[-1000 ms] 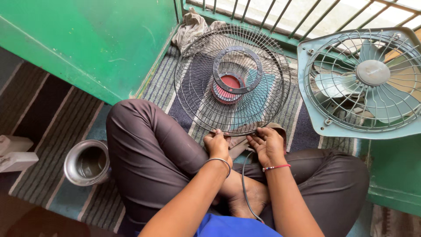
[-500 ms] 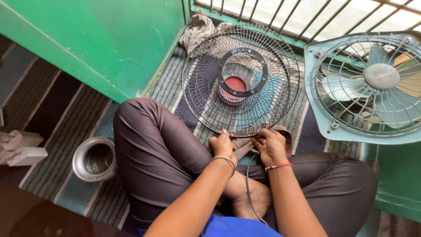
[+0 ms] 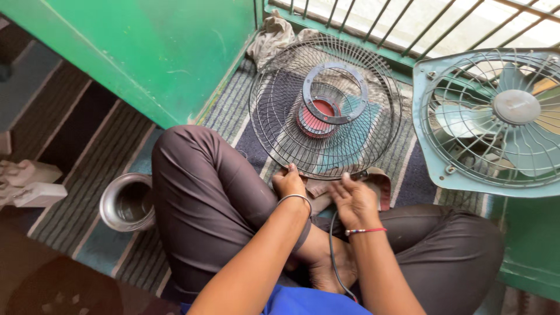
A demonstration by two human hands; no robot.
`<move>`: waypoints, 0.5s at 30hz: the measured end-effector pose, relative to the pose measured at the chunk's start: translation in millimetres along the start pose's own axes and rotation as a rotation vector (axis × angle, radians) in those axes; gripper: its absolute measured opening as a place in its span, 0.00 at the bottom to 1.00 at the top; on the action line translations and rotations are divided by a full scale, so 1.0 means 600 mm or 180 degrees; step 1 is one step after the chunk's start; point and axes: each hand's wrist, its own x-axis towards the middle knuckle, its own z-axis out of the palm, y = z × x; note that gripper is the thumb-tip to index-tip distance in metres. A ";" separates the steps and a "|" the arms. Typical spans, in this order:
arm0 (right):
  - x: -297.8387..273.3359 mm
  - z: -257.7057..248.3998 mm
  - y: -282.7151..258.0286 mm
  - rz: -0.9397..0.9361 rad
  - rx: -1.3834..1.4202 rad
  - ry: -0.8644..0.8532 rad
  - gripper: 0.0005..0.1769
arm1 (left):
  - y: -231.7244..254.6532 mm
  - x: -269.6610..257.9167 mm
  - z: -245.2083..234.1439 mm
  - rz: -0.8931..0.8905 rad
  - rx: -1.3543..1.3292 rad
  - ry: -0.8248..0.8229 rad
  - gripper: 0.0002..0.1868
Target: The person cleans a fan blade with a cloth, then attaches the blade to the fan motor. They then secure the fan cage to the motor assembly using a wire tie.
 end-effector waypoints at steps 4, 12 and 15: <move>-0.005 0.008 0.018 -0.0039 0.0199 -0.0070 0.15 | -0.017 -0.007 0.002 -0.0425 -0.0852 -0.0394 0.08; -0.015 0.012 0.005 -0.0062 0.0364 -0.0335 0.14 | 0.001 -0.014 0.004 -0.0482 -0.0499 -0.0359 0.07; -0.020 0.018 0.004 -0.0144 0.0298 -0.0330 0.15 | 0.002 -0.012 0.008 -0.0408 -0.0391 -0.0195 0.08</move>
